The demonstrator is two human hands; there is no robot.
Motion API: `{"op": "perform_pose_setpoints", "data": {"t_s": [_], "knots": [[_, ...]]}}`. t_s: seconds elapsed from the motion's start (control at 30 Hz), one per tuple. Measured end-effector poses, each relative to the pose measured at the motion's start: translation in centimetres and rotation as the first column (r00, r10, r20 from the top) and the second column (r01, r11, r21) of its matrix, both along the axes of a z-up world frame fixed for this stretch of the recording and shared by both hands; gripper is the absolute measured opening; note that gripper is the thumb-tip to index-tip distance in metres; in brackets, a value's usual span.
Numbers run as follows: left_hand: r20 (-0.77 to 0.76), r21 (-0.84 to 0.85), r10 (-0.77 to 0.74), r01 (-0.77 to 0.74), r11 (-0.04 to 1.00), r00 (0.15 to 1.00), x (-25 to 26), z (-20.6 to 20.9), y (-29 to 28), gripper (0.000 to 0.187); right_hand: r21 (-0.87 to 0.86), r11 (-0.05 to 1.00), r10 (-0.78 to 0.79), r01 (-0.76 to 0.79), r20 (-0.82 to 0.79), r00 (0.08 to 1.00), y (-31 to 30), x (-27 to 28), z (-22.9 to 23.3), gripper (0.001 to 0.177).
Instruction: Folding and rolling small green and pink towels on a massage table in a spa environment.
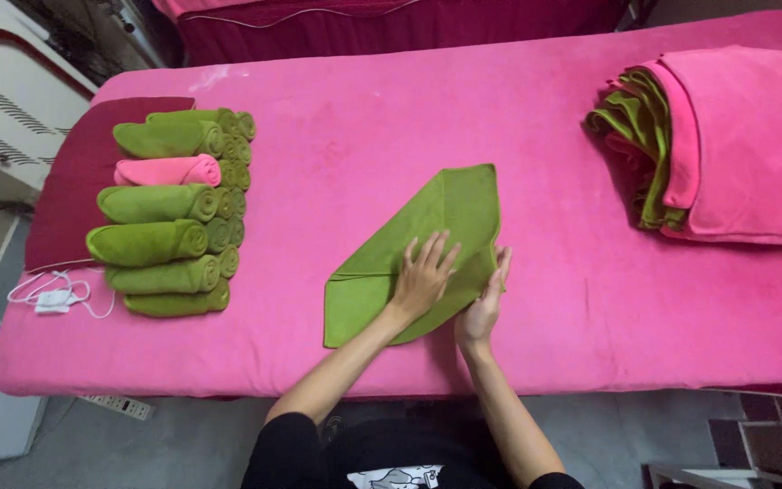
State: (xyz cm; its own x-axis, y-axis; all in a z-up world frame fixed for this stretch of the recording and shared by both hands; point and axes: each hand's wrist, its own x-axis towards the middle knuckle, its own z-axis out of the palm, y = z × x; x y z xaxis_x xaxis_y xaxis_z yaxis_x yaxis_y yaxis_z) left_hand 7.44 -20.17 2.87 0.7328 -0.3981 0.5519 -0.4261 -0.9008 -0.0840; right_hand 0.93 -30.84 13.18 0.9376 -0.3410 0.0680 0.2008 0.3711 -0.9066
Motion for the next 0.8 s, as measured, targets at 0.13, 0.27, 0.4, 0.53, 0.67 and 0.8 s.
{"op": "perform_pose_setpoints", "data": {"t_s": [0.13,0.27,0.4,0.53,0.67,0.8], "knots": [[-0.073,-0.092,-0.029,0.023,0.995,0.997,-5.6,-0.3,3.3,0.057,-0.038,0.998,-0.048,0.048,-0.001,0.999,1.6,-0.2,1.7,0.066],[-0.206,-0.219,-0.066,0.019,0.975,0.976,-10.8,-0.8,5.9,0.058,-0.036,0.998,-0.047,0.047,0.006,0.999,2.7,1.4,0.1,0.063],[-0.150,-0.380,-0.086,0.023,0.925,0.985,-14.9,-1.7,7.3,0.053,0.077,0.993,-0.099,0.094,0.065,0.993,3.8,3.4,-2.2,0.060],[-0.182,-0.474,-0.114,0.014,0.880,0.977,-17.3,-0.4,8.1,0.052,0.029,0.987,-0.156,0.155,0.036,0.987,5.3,5.1,-3.3,0.056],[-0.207,-0.531,-0.120,-0.009,0.847,0.971,-18.9,1.1,7.9,0.054,-0.056,0.988,-0.143,0.143,-0.002,0.990,7.6,5.9,-2.8,0.058],[-0.313,-0.549,-0.104,-0.091,0.831,0.944,-20.0,1.5,7.4,0.055,-0.133,0.988,-0.097,0.082,-0.114,0.989,9.4,7.7,-3.0,0.065]]}}
